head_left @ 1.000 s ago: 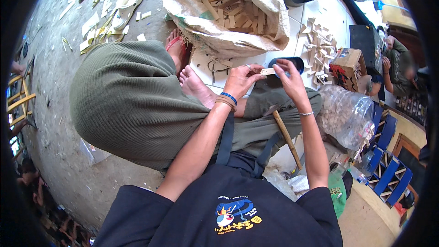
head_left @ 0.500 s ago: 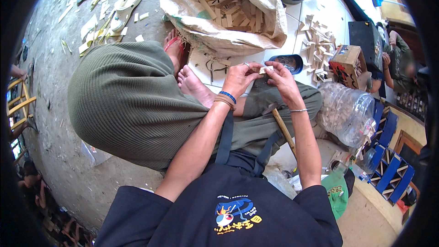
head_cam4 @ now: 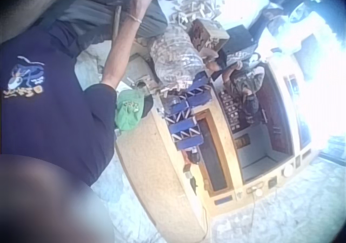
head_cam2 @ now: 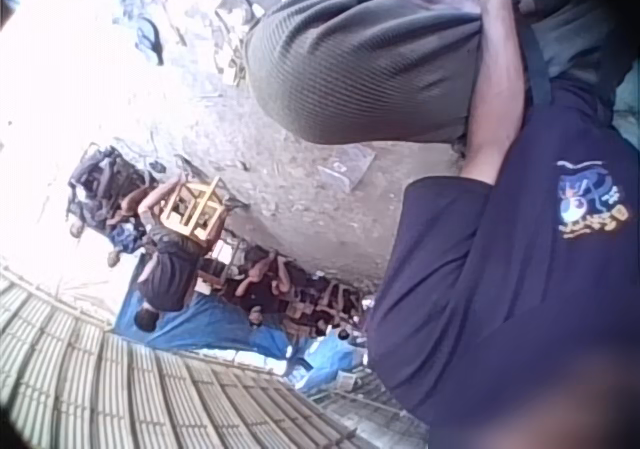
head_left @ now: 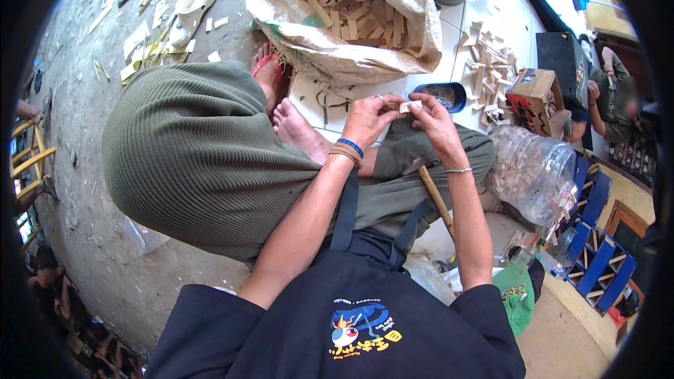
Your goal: The person sits on the floor and repeatedly picks small wooden pieces from a sack, places a nail on them, and hammers the nail in. They handle the wood and hammer one at a time, occasionally adjusting the piece before striking.
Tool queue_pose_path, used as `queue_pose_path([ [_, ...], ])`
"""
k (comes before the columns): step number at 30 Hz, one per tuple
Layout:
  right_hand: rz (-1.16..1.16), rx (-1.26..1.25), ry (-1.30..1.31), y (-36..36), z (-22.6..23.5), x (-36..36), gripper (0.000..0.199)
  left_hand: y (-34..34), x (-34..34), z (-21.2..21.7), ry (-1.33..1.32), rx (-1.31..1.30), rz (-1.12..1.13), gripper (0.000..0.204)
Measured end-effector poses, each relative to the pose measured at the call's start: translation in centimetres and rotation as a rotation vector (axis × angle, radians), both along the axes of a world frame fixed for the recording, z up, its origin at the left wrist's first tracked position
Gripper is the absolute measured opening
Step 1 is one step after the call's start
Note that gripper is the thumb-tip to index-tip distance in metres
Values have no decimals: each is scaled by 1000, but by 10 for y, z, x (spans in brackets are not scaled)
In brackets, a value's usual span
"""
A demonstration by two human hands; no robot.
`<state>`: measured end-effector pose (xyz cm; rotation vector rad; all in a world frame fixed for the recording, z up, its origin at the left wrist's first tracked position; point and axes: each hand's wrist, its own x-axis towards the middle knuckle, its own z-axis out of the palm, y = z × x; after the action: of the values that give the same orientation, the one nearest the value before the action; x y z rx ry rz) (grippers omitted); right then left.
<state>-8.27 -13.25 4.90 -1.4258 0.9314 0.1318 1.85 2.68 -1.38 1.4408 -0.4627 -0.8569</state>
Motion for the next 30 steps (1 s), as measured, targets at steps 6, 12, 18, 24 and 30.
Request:
queue_pose_path([
  [6, 14, -17, -9, 1, 3, 2, 39, 0, 0, 0, -4, 7, -3, 29],
  [12, 22, -24, -7, 0, 2, 1, 39, 0, 0, 0, -19, 34, -17, 29],
  [18, 63, -11, -5, -5, -2, -1, 38, -1, 0, -1, 0, 24, -14, 29],
  [24, 72, -31, 10, -4, -1, -1, 37, 0, 0, 1, -18, 47, -17, 29],
  [30, 90, -62, -6, -1, 3, 1, 38, 0, 0, 2, -53, 51, -16, 30],
])
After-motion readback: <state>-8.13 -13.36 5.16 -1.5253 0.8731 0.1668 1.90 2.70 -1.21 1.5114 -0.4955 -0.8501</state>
